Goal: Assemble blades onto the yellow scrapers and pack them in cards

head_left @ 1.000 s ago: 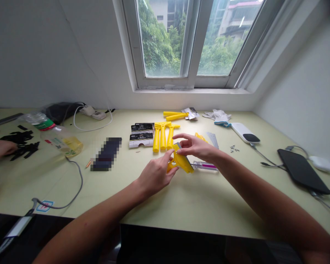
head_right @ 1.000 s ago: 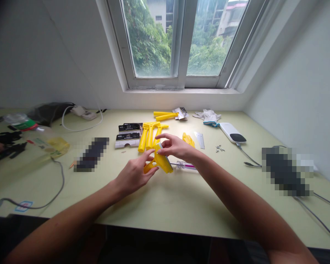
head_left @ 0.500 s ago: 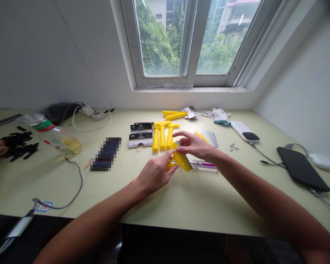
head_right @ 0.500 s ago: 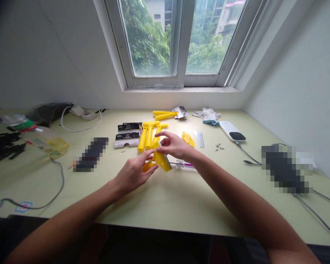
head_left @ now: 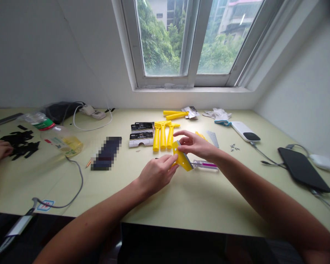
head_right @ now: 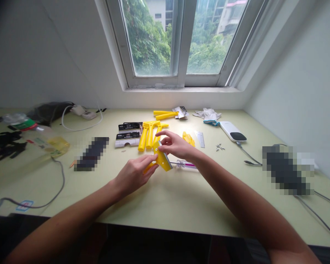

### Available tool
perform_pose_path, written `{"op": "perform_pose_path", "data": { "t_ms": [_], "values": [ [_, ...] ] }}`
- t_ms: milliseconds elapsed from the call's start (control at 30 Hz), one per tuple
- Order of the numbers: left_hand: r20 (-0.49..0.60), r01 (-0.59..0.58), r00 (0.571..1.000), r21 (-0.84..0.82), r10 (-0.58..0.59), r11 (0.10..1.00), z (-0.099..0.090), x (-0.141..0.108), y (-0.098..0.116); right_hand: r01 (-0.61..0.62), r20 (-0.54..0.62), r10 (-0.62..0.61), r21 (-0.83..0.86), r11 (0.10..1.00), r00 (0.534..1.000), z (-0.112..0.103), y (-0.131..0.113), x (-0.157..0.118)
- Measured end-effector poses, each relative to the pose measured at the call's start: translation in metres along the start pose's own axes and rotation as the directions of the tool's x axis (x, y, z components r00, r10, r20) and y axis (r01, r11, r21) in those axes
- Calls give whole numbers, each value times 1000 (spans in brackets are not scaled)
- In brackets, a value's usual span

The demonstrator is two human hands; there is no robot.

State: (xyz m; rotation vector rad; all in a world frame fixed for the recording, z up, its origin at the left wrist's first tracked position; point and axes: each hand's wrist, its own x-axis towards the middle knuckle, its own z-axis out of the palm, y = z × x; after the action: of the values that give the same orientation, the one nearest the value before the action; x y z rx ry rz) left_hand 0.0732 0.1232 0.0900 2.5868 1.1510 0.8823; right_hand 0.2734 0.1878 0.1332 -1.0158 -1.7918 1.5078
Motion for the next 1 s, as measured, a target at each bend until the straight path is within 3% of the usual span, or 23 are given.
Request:
{"op": "perform_pose_path", "data": {
  "t_ms": [233, 400, 533, 633, 667, 733, 800, 833, 867, 933, 1000],
  "values": [
    [-50, -81, 995, 147, 89, 986, 1, 0, 3, 25, 23, -26, 25, 999, 999, -3, 6, 3],
    [-60, -105, 992, 117, 112, 988, 3, 2, 2, 0, -11, 1, 35, 999, 1000, 1, 10, 2],
    [-138, -115, 984, 20, 117, 993, 2, 3, -2, -28, -11, 29, 57, 998, 1000, -5, 1, 4],
    [-162, -46, 987, -142, 23, 989, -3, 5, -3, -38, 58, 51, -210, 977, 997, -45, -2, 6],
    [-155, -3, 987, -202, -29, 979, -6, 6, -3, -60, 25, 75, -378, 924, 997, -66, 0, 5],
    [-139, 98, 979, -316, -149, 944, -10, 7, -2, -251, -186, 171, -651, 717, 968, -115, 10, -2],
    [-92, 216, 955, -437, -283, 873, -13, 7, 0, -501, -370, 339, -678, 538, 865, -164, 25, -16],
    [-49, 275, 937, -503, -345, 819, -14, 8, 1, -600, -409, 446, -635, 487, 796, -185, 34, -24],
    [2, 328, 917, -571, -398, 752, -14, 8, 2, -643, -417, 501, -609, 465, 758, -202, 43, -33],
    [110, 405, 874, -702, -473, 586, -13, 10, 2, -692, -431, 557, -574, 437, 710, -226, 58, -48],
    [184, 424, 842, -806, -507, 413, -12, 13, 0, -716, -437, 579, -540, 442, 688, -236, 68, -56]
  ]
}}
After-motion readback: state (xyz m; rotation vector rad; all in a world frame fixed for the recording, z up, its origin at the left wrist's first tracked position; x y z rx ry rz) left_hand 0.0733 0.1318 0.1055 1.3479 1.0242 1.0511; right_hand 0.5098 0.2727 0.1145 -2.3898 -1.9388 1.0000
